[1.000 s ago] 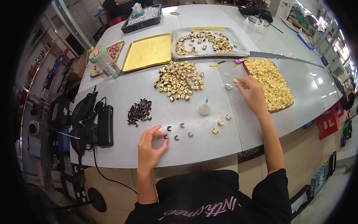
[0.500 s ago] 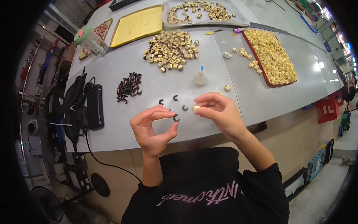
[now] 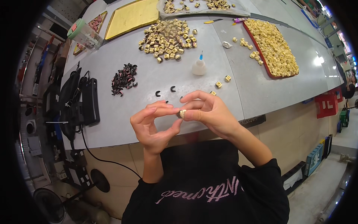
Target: The person applies glue to small curved plastic pieces using a squeeze bottle, attaches figurine head blocks onto them by hand, and then arranges more curved pieces on the table to apply glue.
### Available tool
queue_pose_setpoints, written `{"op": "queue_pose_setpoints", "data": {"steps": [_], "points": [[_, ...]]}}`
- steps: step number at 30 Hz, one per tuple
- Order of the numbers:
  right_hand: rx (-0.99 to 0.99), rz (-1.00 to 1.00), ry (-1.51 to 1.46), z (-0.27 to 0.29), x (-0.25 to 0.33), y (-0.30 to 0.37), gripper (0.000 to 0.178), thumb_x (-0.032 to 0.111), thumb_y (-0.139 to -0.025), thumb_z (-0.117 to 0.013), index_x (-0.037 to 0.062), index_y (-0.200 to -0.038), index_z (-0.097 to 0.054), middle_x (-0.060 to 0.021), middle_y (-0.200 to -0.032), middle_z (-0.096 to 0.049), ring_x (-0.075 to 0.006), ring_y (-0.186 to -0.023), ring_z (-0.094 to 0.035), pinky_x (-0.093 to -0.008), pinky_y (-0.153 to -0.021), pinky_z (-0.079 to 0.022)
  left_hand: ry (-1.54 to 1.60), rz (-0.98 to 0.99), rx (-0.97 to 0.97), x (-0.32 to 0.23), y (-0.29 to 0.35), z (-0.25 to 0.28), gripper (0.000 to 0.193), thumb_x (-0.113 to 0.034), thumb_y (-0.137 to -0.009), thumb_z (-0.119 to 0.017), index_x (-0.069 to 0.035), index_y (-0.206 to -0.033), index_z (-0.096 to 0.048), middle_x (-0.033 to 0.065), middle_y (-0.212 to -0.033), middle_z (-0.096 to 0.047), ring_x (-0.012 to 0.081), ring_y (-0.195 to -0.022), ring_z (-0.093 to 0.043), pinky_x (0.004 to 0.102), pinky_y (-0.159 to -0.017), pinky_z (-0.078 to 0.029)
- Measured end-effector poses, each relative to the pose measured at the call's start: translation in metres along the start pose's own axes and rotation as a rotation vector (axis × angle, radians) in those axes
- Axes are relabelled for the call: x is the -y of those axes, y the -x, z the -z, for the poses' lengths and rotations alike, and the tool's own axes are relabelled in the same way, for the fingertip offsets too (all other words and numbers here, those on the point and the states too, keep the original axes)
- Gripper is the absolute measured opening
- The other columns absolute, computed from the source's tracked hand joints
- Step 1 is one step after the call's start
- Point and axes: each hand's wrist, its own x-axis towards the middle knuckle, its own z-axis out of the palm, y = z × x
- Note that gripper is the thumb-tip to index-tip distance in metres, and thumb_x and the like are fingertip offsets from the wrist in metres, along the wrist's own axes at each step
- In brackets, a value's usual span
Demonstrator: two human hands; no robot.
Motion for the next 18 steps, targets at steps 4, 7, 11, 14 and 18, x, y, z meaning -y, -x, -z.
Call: {"op": "queue_pose_setpoints", "data": {"steps": [4,7,11,14,18], "points": [[0.065,-0.13,-0.075,-0.003,0.01,0.002,0.057,0.002,-0.087,-0.072,-0.0043,-0.136,-0.044,-0.0142,-0.104,-0.069,-0.0221,-0.1,-0.068,-0.0356,-0.092,-0.053,0.051,0.01,0.032,0.002,0.005,0.001,0.071,0.007,-0.07,-0.084,-0.008,-0.123,-0.04,0.0154,-0.093,-0.075,0.0247,-0.097,-0.066,0.0442,-0.093,-0.049],[0.17,-0.002,-0.057,0.009,0.001,0.002,0.052,0.0,-0.091,-0.068,-0.0038,-0.137,-0.044,-0.0156,-0.108,-0.069,-0.0214,-0.104,-0.067,-0.0349,-0.094,-0.052,0.065,0.001,0.026,0.0,0.002,-0.003,0.064,0.008,-0.071,-0.083,-0.006,-0.12,-0.046,0.014,-0.094,-0.076,0.0255,-0.098,-0.066,0.0417,-0.09,-0.051],[0.175,0.025,-0.101,0.015,-0.004,0.004,0.054,-0.001,-0.088,-0.07,-0.0019,-0.134,-0.041,-0.0146,-0.103,-0.069,-0.0214,-0.102,-0.067,-0.0338,-0.093,-0.052,0.019,-0.031,0.115,0.0,0.002,0.0,0.066,0.007,-0.072,-0.083,-0.007,-0.123,-0.044,0.0165,-0.094,-0.076,0.0255,-0.1,-0.065,0.0445,-0.094,-0.048],[0.14,0.01,-0.095,0.01,-0.003,0.008,0.056,0.0,-0.084,-0.075,0.0015,-0.128,-0.039,-0.0138,-0.099,-0.068,-0.0231,-0.098,-0.068,-0.0342,-0.091,-0.054,0.024,-0.04,0.13,-0.001,0.004,0.001,0.068,0.005,-0.07,-0.085,-0.008,-0.123,-0.044,0.0153,-0.093,-0.076,0.026,-0.1,-0.065,0.0446,-0.094,-0.048],[0.106,-0.091,-0.111,0.002,0.003,0.015,0.059,0.001,-0.08,-0.08,0.0057,-0.12,-0.037,-0.0138,-0.094,-0.067,-0.0257,-0.093,-0.069,-0.0366,-0.086,-0.056,0.03,-0.006,0.181,-0.007,0.001,0.004,0.071,0.002,-0.067,-0.089,-0.009,-0.119,-0.042,0.0143,-0.092,-0.076,0.0265,-0.1,-0.065,0.0447,-0.093,-0.048]]}}
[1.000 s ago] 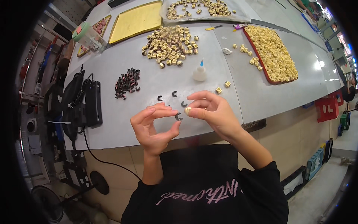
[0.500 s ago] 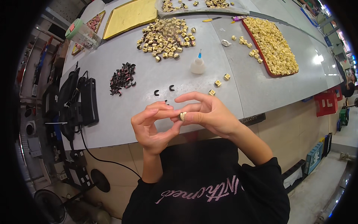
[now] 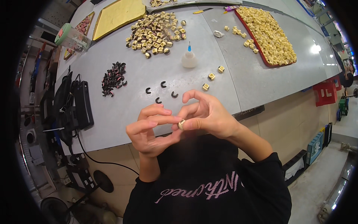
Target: The person applies glue to small curved plastic pieces using a squeeze bottle, attaches figurine head blocks onto them by hand, and then arranges more curved pieces on the table to apply glue.
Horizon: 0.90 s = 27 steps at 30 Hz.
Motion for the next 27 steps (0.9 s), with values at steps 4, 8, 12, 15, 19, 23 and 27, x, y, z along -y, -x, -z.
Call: {"op": "queue_pose_setpoints", "data": {"steps": [4,8,12,15,19,23,27], "points": [[0.036,0.015,-0.067,-0.005,-0.003,0.004,0.061,0.001,-0.078,-0.082,0.0072,-0.117,-0.036,-0.0141,-0.093,-0.067,-0.0262,-0.093,-0.069,-0.0357,-0.084,-0.056,0.062,-0.059,0.035,-0.006,-0.001,-0.001,0.071,0.001,-0.064,-0.09,-0.012,-0.109,-0.037,0.013,-0.091,-0.076,0.027,-0.1,-0.063,0.044,-0.09,-0.049],[0.053,-0.013,-0.104,-0.008,-0.001,0.007,0.064,0.002,-0.075,-0.085,0.0088,-0.114,-0.035,-0.0144,-0.092,-0.067,-0.0267,-0.093,-0.07,-0.035,-0.081,-0.056,0.055,-0.011,0.044,-0.016,0.001,-0.001,0.068,0.003,-0.065,-0.088,-0.013,-0.105,-0.034,0.0124,-0.09,-0.076,0.0272,-0.101,-0.063,0.0424,-0.087,-0.05],[0.049,-0.019,-0.144,-0.005,-0.003,0.008,0.065,0.003,-0.075,-0.086,0.0092,-0.113,-0.035,-0.0152,-0.094,-0.067,-0.0265,-0.093,-0.069,-0.0345,-0.081,-0.056,0.02,0.001,0.058,-0.015,0.004,-0.004,0.067,0.003,-0.066,-0.088,-0.013,-0.104,-0.035,0.0126,-0.09,-0.076,0.027,-0.102,-0.063,0.0426,-0.087,-0.051],[0.039,-0.032,-0.173,-0.001,-0.008,0.012,0.064,0.003,-0.075,-0.086,0.0094,-0.113,-0.035,-0.0158,-0.095,-0.067,-0.0259,-0.093,-0.069,-0.0342,-0.081,-0.055,0.02,0.055,0.07,-0.018,0.011,-0.009,0.066,0.004,-0.067,-0.087,-0.012,-0.103,-0.035,0.0123,-0.09,-0.076,0.0268,-0.103,-0.063,0.0438,-0.089,-0.051],[0.027,-0.027,-0.198,0.004,-0.016,0.016,0.064,0.002,-0.076,-0.085,0.009,-0.115,-0.035,-0.0155,-0.096,-0.067,-0.0258,-0.092,-0.069,-0.0348,-0.081,-0.055,0.036,0.099,0.026,-0.019,0.023,-0.016,0.065,0.004,-0.068,-0.086,-0.012,-0.104,-0.035,0.0134,-0.091,-0.076,0.0266,-0.104,-0.063,0.0441,-0.09,-0.052],[-0.021,0.248,0.27,0.014,-0.015,0.021,0.054,-0.008,-0.086,-0.069,0.0047,-0.125,-0.034,-0.0175,-0.103,-0.068,-0.0261,-0.101,-0.067,-0.0381,-0.087,-0.055,-0.018,0.002,0.02,-0.013,0.024,-0.016,0.069,0.005,-0.068,-0.087,-0.009,-0.113,-0.037,0.0173,-0.1,-0.074,0.0304,-0.105,-0.063,0.0462,-0.091,-0.052],[-0.463,0.765,1.264,0.038,-0.001,0.02,0.038,-0.007,-0.082,-0.072,0.0027,-0.112,-0.05,-0.0142,-0.107,-0.071,-0.0251,-0.099,-0.065,-0.0362,-0.088,-0.051,-0.389,0.048,-0.199,0.002,0.018,-0.001,0.065,0.003,-0.07,-0.087,-0.005,-0.118,-0.044,0.0178,-0.11,-0.071,0.032,-0.107,-0.063,0.0448,-0.093,-0.052]]}}
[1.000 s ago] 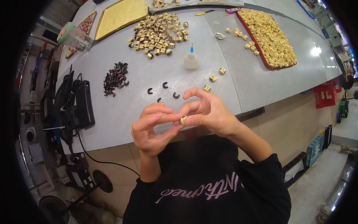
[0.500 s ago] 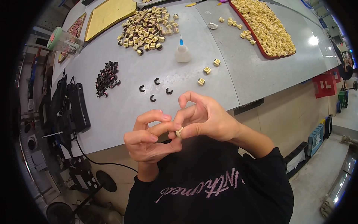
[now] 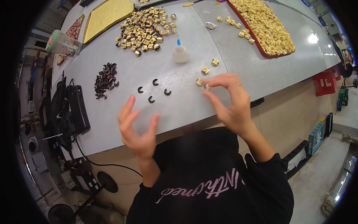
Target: The person applies glue to small curved plastic pieces using a squeeze bottle, attaches figurine head blocks onto them by hand, and then arranges more curved pieces on the table to apply glue.
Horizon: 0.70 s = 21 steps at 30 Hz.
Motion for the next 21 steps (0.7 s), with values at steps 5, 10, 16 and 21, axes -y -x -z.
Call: {"op": "queue_pose_setpoints", "data": {"steps": [5,10,16,21], "points": [[-0.097,0.004,0.358,0.004,-0.017,-0.005,0.017,-0.007,-0.081,-0.072,0.0013,-0.092,-0.062,-0.0125,-0.114,-0.071,-0.0281,-0.1,-0.064,-0.0354,-0.089,-0.049,-0.233,0.266,0.138,0.011,-0.008,0.004,0.037,0.002,-0.074,-0.081,-0.003,-0.106,-0.063,0.009,-0.107,-0.071,0.0295,-0.104,-0.064,0.038,-0.088,-0.052],[-0.137,0.069,0.387,0.014,-0.018,-0.009,0.017,-0.005,-0.081,-0.071,0.0022,-0.096,-0.066,-0.0126,-0.11,-0.071,-0.0278,-0.097,-0.063,-0.0356,-0.086,-0.05,-0.15,0.4,0.155,0.014,-0.009,0.0,0.031,0.001,-0.077,-0.079,-0.003,-0.104,-0.065,0.008,-0.102,-0.07,0.0261,-0.098,-0.064,0.0364,-0.086,-0.051],[-0.211,0.11,0.698,0.056,-0.062,-0.053,0.017,0.001,-0.084,-0.071,0.0013,-0.101,-0.067,-0.0117,-0.104,-0.065,-0.0295,-0.095,-0.063,-0.0374,-0.083,-0.051,-0.187,0.413,0.182,0.016,-0.01,0.003,0.034,0.003,-0.077,-0.076,-0.004,-0.107,-0.062,0.0075,-0.099,-0.07,0.023,-0.094,-0.066,0.0345,-0.087,-0.051],[-0.126,0.163,0.921,0.092,-0.097,-0.082,0.017,0.009,-0.089,-0.069,0.0005,-0.103,-0.066,-0.0114,-0.104,-0.061,-0.032,-0.094,-0.062,-0.0375,-0.082,-0.051,0.031,0.482,0.126,0.009,-0.012,0.004,0.049,0.007,-0.073,-0.076,-0.004,-0.114,-0.051,0.0106,-0.097,-0.07,0.0214,-0.093,-0.066,0.0351,-0.091,-0.05]]}}
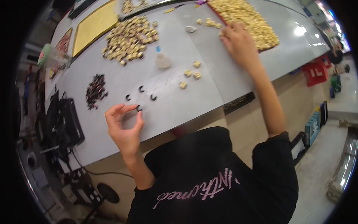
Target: The person applies glue to small curved plastic pieces using a squeeze bottle, attaches figurine head blocks onto them by hand, and then arranges more curved pieces on the table to apply glue.
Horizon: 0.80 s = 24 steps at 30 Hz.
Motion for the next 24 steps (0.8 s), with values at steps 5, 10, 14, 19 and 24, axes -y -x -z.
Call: {"op": "queue_pose_setpoints", "data": {"steps": [5,10,14,19,24], "points": [[0.11,0.129,-0.001,-0.004,-0.02,-0.013,0.013,0.009,-0.091,-0.068,-0.0002,-0.1,-0.065,-0.0124,-0.101,-0.06,-0.0303,-0.092,-0.063,-0.0355,-0.081,-0.052,0.434,-0.082,0.032,0.002,0.003,0.006,0.067,0.012,-0.069,-0.077,-0.005,-0.12,-0.038,0.0133,-0.094,-0.07,0.0224,-0.093,-0.066,0.0383,-0.092,-0.049],[0.146,0.065,-0.156,-0.016,-0.032,-0.012,0.011,0.009,-0.095,-0.066,-0.0004,-0.1,-0.065,-0.0087,-0.104,-0.062,-0.0182,-0.092,-0.065,-0.0278,-0.078,-0.053,0.546,-0.111,0.028,-0.003,0.0,0.009,0.068,0.013,-0.068,-0.076,-0.005,-0.12,-0.036,0.0142,-0.093,-0.069,0.0239,-0.092,-0.067,0.0406,-0.092,-0.051],[0.105,-0.338,-0.844,-0.013,-0.031,-0.003,0.014,0.007,-0.097,-0.063,-0.0016,-0.109,-0.065,-0.0092,-0.122,-0.063,-0.0154,-0.109,-0.063,-0.0276,-0.1,-0.049,0.584,-0.157,0.046,-0.006,0.001,0.013,0.069,0.013,-0.067,-0.076,-0.005,-0.12,-0.035,0.0155,-0.092,-0.069,0.0254,-0.091,-0.067,0.0419,-0.091,-0.051],[-0.009,-0.519,-1.388,0.03,0.013,0.005,0.03,0.01,-0.098,-0.06,-0.0089,-0.121,-0.058,-0.0196,-0.12,-0.064,-0.0168,-0.101,-0.065,-0.024,-0.092,-0.052,0.762,-0.182,0.111,-0.007,0.0,0.011,0.07,0.013,-0.069,-0.076,-0.004,-0.123,-0.034,0.0163,-0.094,-0.068,0.0275,-0.093,-0.066,0.0436,-0.09,-0.052],[0.138,-0.498,-1.707,0.039,0.05,0.029,0.039,0.015,-0.099,-0.056,-0.0089,-0.13,-0.052,-0.0226,-0.124,-0.061,-0.0142,-0.103,-0.063,-0.0213,-0.087,-0.052,1.582,0.274,0.183,-0.01,0.004,0.007,0.068,-0.003,-0.081,-0.076,-0.004,-0.132,-0.032,0.014,-0.098,-0.066,0.0263,-0.097,-0.062,0.0433,-0.095,-0.05]]}}
